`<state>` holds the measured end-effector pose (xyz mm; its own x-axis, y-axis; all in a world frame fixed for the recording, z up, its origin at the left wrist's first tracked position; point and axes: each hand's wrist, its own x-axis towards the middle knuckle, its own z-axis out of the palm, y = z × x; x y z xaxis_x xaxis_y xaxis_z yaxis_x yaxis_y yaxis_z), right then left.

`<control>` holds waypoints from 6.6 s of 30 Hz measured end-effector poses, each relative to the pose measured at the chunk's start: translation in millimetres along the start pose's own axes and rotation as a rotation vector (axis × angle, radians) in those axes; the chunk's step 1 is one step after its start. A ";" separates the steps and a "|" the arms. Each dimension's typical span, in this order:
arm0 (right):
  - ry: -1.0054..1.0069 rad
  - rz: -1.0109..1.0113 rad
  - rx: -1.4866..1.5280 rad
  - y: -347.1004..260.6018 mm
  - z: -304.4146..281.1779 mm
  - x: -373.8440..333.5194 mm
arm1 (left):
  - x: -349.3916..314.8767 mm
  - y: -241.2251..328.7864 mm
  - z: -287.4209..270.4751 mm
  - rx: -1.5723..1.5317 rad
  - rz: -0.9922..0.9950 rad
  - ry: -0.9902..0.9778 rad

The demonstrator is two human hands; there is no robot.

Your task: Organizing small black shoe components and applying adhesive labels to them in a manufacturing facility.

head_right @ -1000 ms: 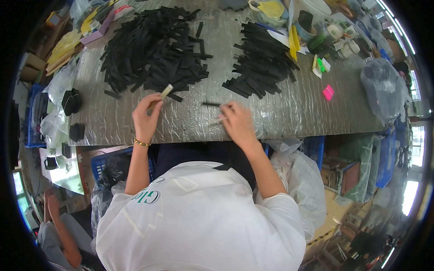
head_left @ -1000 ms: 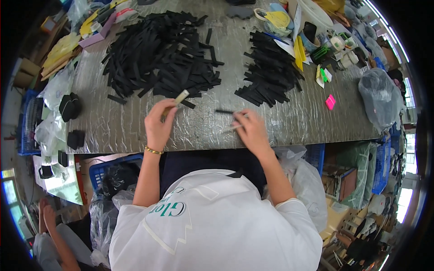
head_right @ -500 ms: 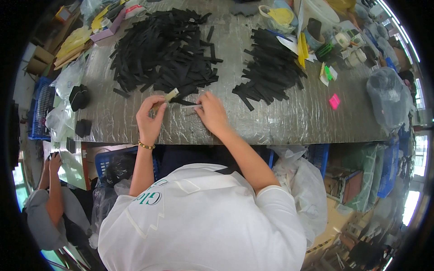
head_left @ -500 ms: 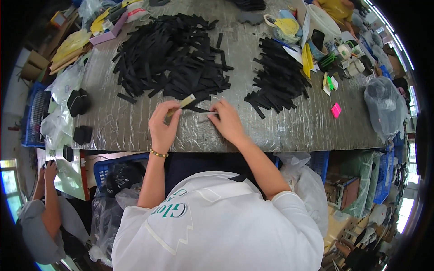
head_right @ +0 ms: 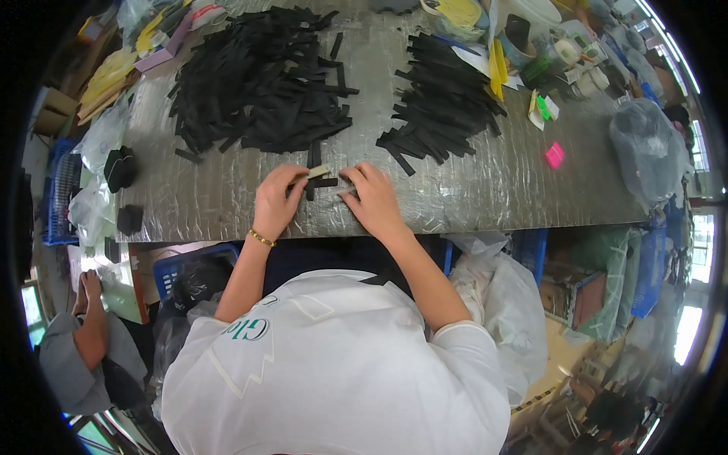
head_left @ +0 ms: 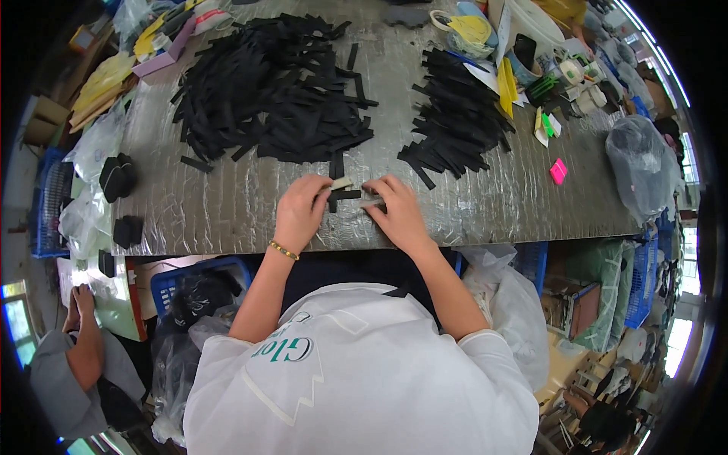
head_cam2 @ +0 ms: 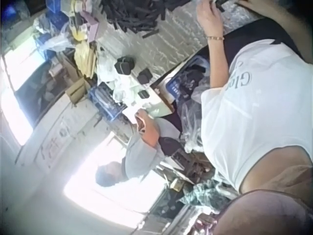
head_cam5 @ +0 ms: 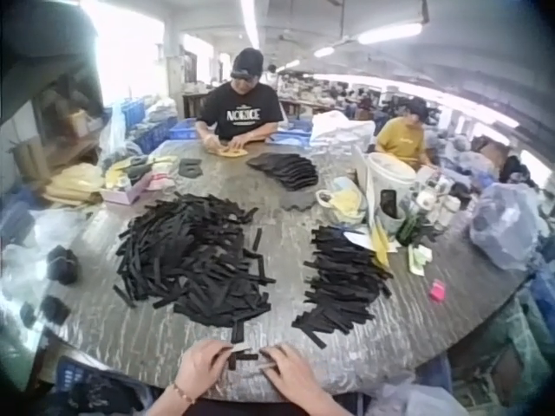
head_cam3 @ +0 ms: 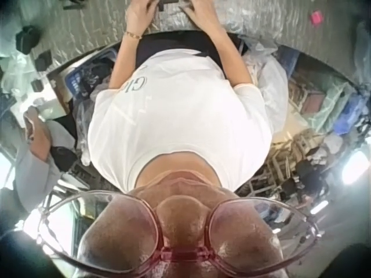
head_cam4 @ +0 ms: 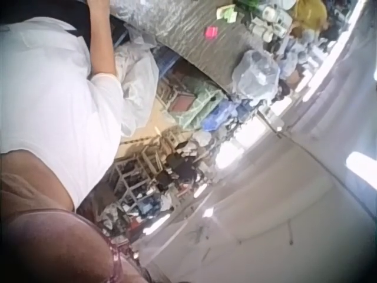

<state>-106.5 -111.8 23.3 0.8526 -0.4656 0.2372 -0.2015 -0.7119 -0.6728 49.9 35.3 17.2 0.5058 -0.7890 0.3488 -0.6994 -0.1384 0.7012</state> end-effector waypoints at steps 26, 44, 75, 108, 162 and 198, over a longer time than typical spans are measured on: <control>-0.042 0.149 0.116 19.2 -34.5 -42.7 | -12.3 35.4 33.3 -0.097 0.185 -0.148; 0.269 0.323 0.004 1.3 -3.2 -63.8 | -17.6 44.5 51.2 -0.060 0.199 -0.153; 0.118 0.312 0.303 16.1 -35.3 -46.1 | -15.8 46.9 54.7 0.093 0.287 -0.144; -0.106 -0.038 -0.006 24.8 -37.9 -33.9 | -16.3 42.1 52.7 -0.069 0.141 -0.157; 0.257 0.277 -0.155 10.0 -4.7 -61.3 | -13.2 37.0 52.1 -0.107 0.188 -0.148; 0.286 0.487 1.049 43.5 -36.7 -44.0 | -3.2 50.2 73.7 0.125 0.338 -0.157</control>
<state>-170.5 -141.6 9.3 0.6307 -0.7626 -0.1441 0.1316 0.2881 -0.9485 -24.1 -13.3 5.4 0.1598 -0.8834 0.4406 -0.8741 0.0809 0.4790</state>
